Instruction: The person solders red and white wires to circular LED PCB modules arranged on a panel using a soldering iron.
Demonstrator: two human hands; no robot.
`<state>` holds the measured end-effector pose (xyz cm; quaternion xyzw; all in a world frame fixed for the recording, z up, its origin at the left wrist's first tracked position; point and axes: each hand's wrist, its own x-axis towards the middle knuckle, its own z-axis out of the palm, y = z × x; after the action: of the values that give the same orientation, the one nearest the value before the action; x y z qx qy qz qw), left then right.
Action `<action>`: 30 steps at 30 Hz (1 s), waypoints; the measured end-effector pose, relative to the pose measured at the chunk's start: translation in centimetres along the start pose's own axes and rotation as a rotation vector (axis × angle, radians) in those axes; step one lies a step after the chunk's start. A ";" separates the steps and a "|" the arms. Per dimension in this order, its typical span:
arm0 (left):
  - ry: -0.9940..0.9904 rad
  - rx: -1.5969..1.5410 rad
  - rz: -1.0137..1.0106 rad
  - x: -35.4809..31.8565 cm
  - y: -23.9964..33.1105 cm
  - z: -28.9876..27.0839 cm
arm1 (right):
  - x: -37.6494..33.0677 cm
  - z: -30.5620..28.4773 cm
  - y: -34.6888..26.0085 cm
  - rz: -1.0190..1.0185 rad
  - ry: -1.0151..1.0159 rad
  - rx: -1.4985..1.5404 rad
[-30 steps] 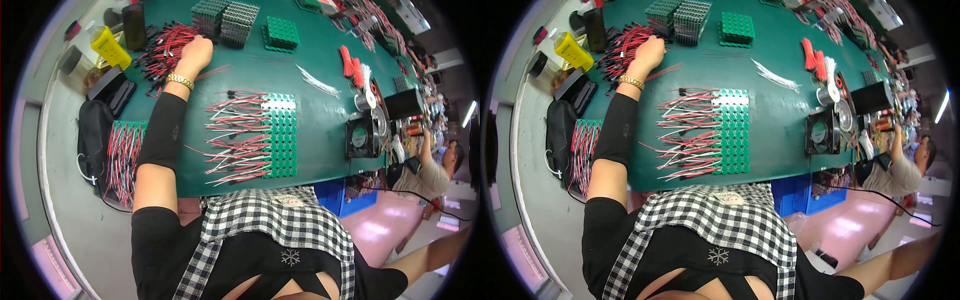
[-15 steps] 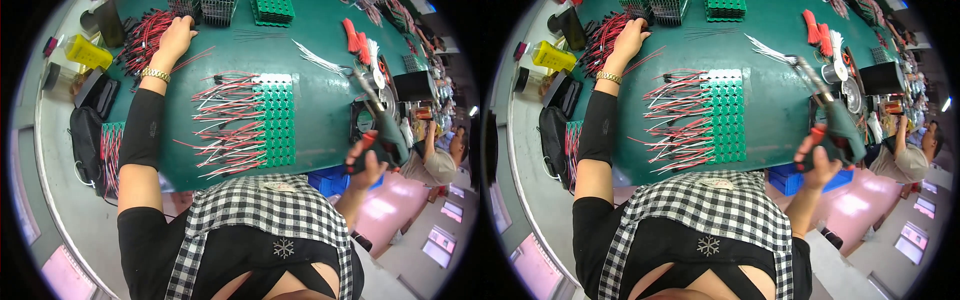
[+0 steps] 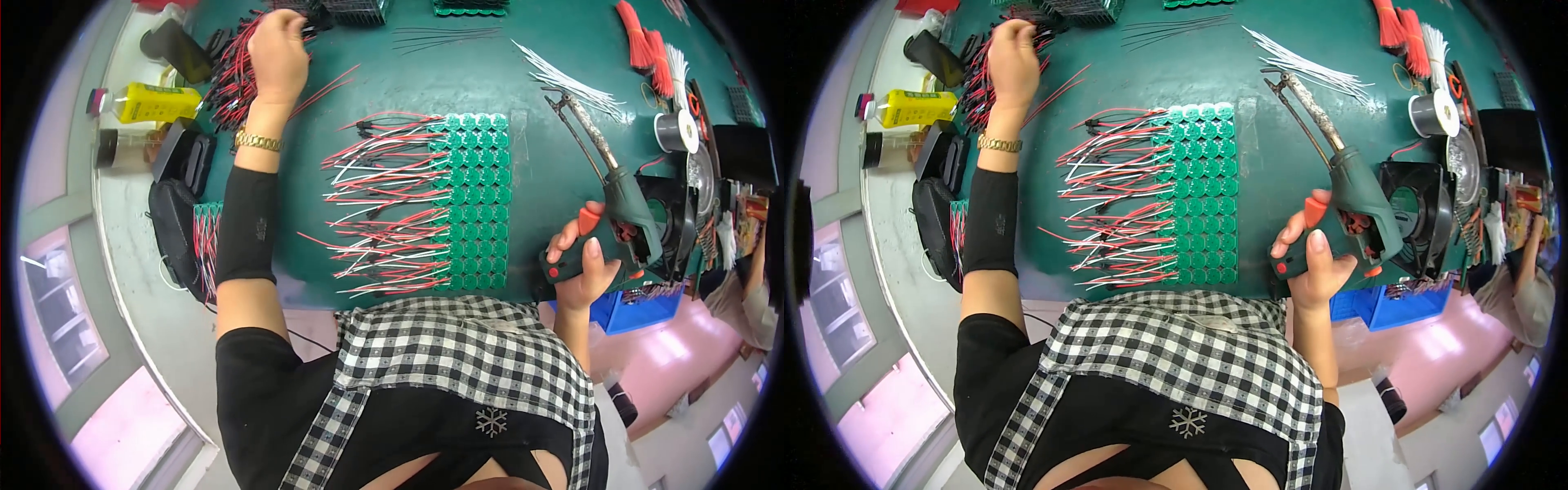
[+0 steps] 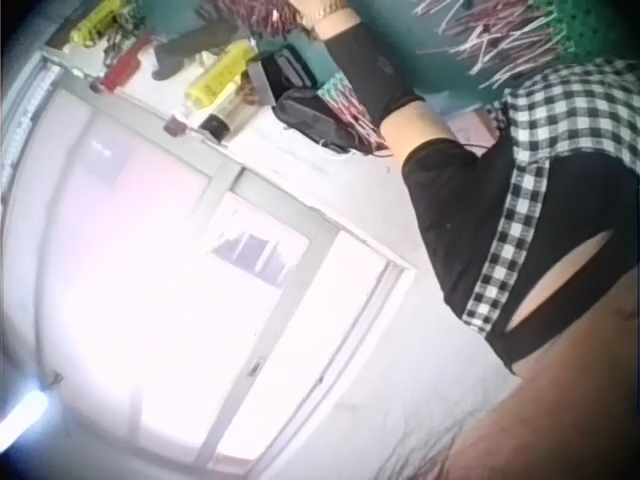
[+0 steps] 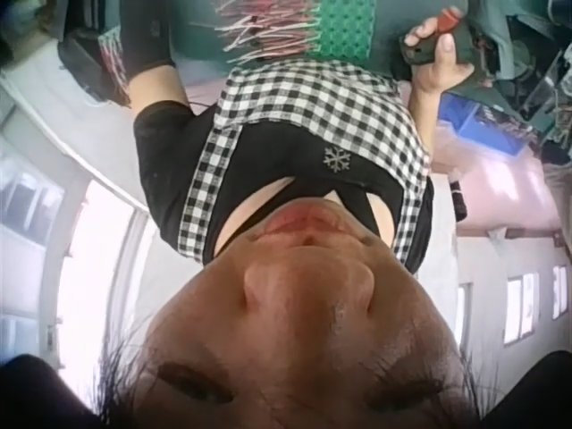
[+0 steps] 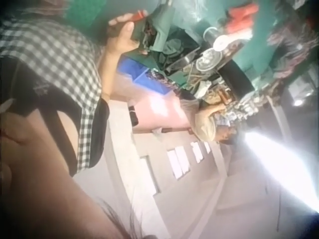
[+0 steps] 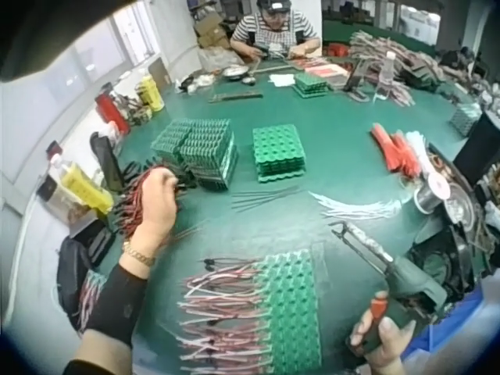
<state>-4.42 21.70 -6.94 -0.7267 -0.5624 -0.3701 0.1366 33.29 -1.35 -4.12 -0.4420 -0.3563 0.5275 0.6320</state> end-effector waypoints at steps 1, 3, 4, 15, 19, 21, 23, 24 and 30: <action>0.104 -0.129 -0.104 0.2 0.1 0.0 | 0.1 0.2 0.0 0.004 -0.004 -0.009; 0.121 -0.529 -0.331 0.7 0.1 -0.4 | 0.2 0.5 0.3 0.025 -0.011 -0.010; 0.188 -0.655 -0.359 1.0 0.5 -0.5 | 0.2 0.6 0.4 0.043 -0.023 -0.015; -0.221 -0.554 0.064 -1.4 13.4 -3.3 | -0.2 1.0 0.1 0.152 -0.057 -0.109; -0.502 -0.656 -0.136 -3.1 14.9 -3.0 | -0.3 1.4 0.1 0.216 -0.076 -0.144; -0.516 -0.666 -0.134 -3.3 15.3 -2.9 | -0.3 1.3 0.0 0.237 -0.074 -0.165; -0.531 -0.677 -0.138 -3.5 15.3 -2.5 | -0.5 1.2 -0.1 0.246 -0.093 -0.190; -0.485 -0.629 -0.043 -3.7 15.0 -2.2 | -0.5 1.2 -0.1 0.265 -0.094 -0.197; -0.470 -0.685 -0.108 -4.3 15.4 -2.7 | -1.2 1.9 -1.3 0.336 -0.074 -0.201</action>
<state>8.30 11.88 -4.75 -0.7641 -0.4601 -0.3666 -0.2646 31.79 -2.24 -2.24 -0.5366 -0.3514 0.6031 0.4742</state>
